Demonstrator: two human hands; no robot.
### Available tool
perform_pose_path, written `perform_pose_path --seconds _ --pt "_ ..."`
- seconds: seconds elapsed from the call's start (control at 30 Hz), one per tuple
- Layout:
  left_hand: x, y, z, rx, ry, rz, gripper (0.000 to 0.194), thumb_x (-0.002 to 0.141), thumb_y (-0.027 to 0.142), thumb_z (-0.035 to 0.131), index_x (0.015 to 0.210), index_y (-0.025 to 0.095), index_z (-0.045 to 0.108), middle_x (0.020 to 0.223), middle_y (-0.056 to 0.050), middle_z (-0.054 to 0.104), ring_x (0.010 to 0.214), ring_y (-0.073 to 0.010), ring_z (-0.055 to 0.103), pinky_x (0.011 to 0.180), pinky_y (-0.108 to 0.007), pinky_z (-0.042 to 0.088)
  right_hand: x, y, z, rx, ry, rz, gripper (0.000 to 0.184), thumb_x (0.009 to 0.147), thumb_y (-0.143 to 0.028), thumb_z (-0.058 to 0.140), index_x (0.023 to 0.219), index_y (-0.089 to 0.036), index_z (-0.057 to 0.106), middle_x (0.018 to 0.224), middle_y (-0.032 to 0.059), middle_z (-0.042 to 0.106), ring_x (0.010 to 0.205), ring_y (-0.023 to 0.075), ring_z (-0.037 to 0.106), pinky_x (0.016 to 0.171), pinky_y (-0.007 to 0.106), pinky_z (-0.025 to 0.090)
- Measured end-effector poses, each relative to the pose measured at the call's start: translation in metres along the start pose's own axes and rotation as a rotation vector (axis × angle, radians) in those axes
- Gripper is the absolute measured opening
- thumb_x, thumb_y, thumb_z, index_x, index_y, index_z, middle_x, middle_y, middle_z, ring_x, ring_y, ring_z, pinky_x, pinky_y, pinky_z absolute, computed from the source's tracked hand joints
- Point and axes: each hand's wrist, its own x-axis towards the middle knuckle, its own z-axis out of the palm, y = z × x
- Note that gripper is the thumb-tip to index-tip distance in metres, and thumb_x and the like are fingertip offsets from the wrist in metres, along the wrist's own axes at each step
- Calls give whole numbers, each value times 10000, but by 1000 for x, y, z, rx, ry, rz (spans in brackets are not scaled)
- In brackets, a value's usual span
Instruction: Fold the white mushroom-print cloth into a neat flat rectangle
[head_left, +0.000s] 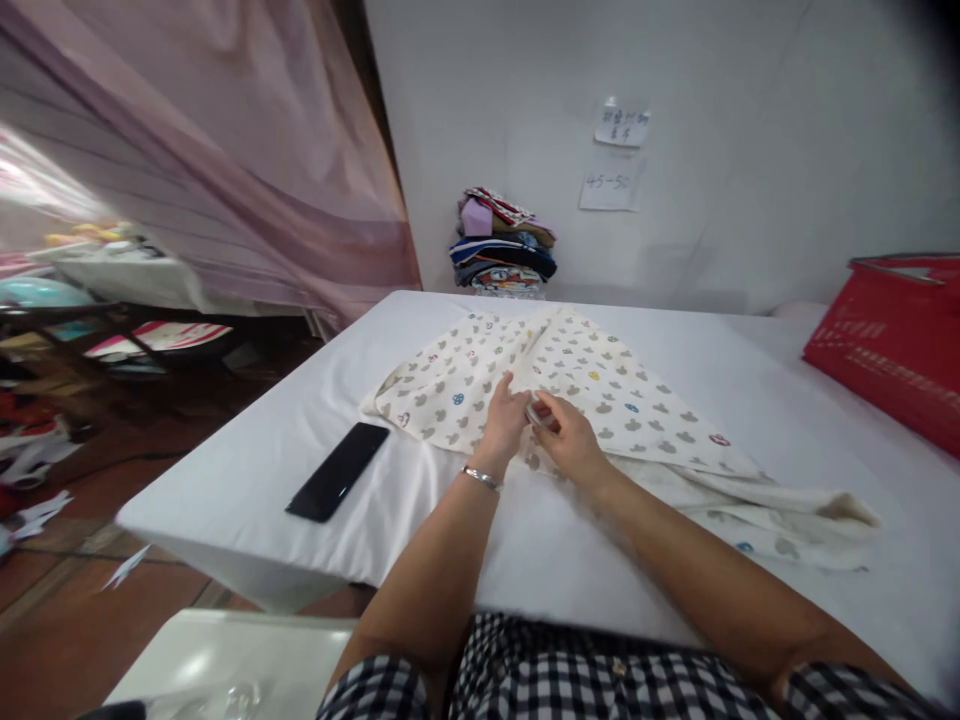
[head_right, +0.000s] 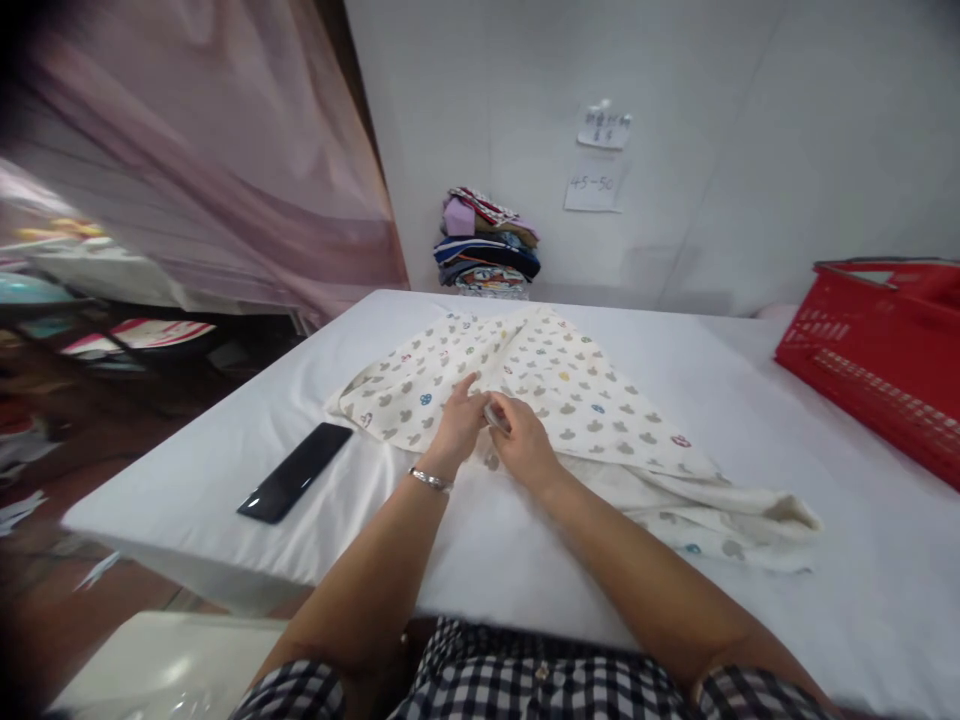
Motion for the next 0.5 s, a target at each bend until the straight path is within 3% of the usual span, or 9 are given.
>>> perform_pose_path --seconds 0.1,0.2,0.5 --pt "9 -5 -8 69 40 19 706 715 168 629 1374 96 386 584 55 517 522 -81 493 567 -203 436 -9 2 -20 -249 -131 -20 486 804 -122 467 1277 -231 495 1126 70 610 1059 213 524 899 355 435" --pt "18 -7 -13 169 111 17 722 701 171 631 1381 134 391 669 21 580 587 -94 554 599 -212 475 -26 16 -55 -440 -268 44 428 829 -117 446 1239 -197 538 1087 77 627 1034 212 528 873 340 428" --pt "14 8 -5 205 108 87 608 656 128 666 1246 196 534 755 -1 611 696 -131 621 692 -265 541 -95 57 -203 -865 -307 329 247 905 -262 455 1001 -184 669 1044 98 651 1027 228 543 889 334 396"
